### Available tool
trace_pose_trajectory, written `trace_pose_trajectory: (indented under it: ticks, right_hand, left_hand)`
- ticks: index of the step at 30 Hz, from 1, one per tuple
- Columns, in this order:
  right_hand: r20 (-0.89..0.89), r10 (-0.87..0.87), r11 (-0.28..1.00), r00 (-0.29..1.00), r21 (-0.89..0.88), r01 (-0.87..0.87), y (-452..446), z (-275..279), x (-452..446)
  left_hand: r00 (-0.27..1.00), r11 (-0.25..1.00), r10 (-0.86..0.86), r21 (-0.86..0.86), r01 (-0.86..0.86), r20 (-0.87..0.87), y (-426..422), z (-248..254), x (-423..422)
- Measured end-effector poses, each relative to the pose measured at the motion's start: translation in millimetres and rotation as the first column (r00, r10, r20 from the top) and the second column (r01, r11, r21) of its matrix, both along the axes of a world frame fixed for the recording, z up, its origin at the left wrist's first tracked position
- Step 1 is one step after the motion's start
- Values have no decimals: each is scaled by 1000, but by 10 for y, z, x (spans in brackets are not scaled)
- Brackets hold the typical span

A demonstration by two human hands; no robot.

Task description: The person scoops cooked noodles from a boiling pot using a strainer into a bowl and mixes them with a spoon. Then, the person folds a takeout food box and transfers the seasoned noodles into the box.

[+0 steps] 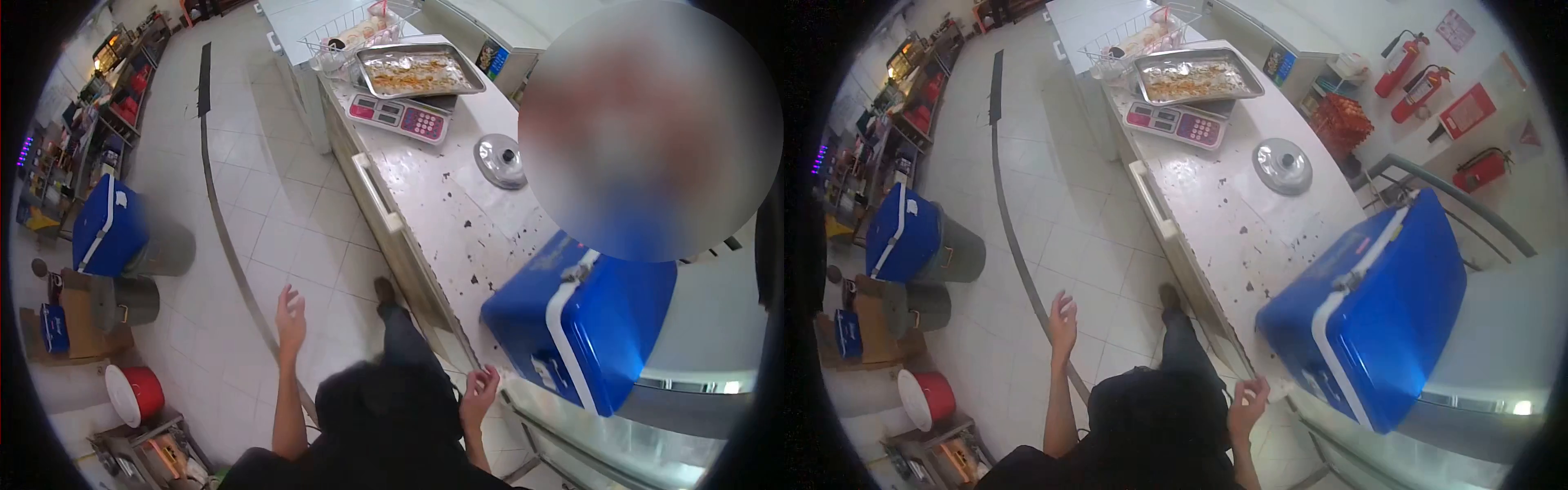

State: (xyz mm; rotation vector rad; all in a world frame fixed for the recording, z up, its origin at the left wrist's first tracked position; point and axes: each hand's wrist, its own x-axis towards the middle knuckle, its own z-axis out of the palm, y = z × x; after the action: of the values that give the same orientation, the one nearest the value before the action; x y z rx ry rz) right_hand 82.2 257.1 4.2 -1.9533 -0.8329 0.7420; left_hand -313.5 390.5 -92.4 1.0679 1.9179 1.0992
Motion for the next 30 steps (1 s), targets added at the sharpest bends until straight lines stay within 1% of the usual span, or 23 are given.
trace_pose_trajectory:
  ticks: [1,3,5,7,10,12,13,14,16,19,22,23,24,25,26,27,28,29,30]
  right_hand:
    - [-10,52,998,999,23,-51,317,-37,-57]
    - [-35,127,991,991,42,-126,882,-94,-152]
    - [-56,173,984,983,47,-171,1498,-79,-231]
    - [-132,160,986,978,63,-153,2100,-111,-327]
    - [-245,124,991,962,85,-106,2994,-213,-454]
    - [-344,97,994,934,78,-75,3582,-316,-585]
    - [-401,135,990,906,96,-105,3884,-324,-657]
    - [-416,158,987,895,95,-130,4157,-305,-732]
    - [-431,213,977,877,102,-187,4811,-150,-920]
    - [-193,325,945,926,112,-308,5717,48,-1190]
    - [-208,219,966,953,186,-181,6516,-106,-1465]
    - [-393,134,984,910,159,-77,6727,-114,-1543]
    - [-412,62,993,909,117,-14,6875,-150,-1617]
    - [-427,-18,995,904,78,57,6982,-197,-1684]
    - [-434,-105,990,895,38,134,7063,-217,-1768]
    - [-459,-141,980,877,59,189,7106,-47,-1878]
    - [-426,-186,971,885,56,231,7131,-76,-1949]
    - [-392,-231,961,890,53,273,7111,-157,-1977]
    - [-358,-280,949,891,39,314,7071,-245,-1994]
  left_hand:
    - [1000,1000,17,0,-17,17,316,114,-1]
    - [996,998,7,56,-12,88,1034,539,64]
    - [992,989,-28,145,9,126,1835,837,54]
    - [988,966,-77,254,40,137,2655,1012,40]
    - [986,952,-99,300,54,137,3780,1154,-65]
    - [981,960,-64,281,10,184,4429,1314,-91]
    - [976,963,-43,270,-17,213,4737,1378,-116]
    - [969,964,-37,263,-30,245,5006,1425,-169]
    - [946,964,-23,258,-65,323,5571,1477,-283]
    - [890,973,43,182,-140,455,6500,1359,-534]
    - [768,977,137,44,-210,626,7403,1069,-746]
    - [733,953,196,49,-298,652,7683,940,-802]
    - [694,924,248,50,-379,676,7966,800,-838]
    - [652,892,290,49,-450,701,8223,782,-856]
    - [597,872,329,8,-490,732,8406,756,-904]
    - [539,852,362,-37,-522,761,8505,785,-929]
    - [475,833,391,-85,-546,788,8619,809,-962]
    - [492,825,415,-89,-558,765,8723,800,-1062]
    - [520,852,373,-62,-520,768,8919,816,-1188]
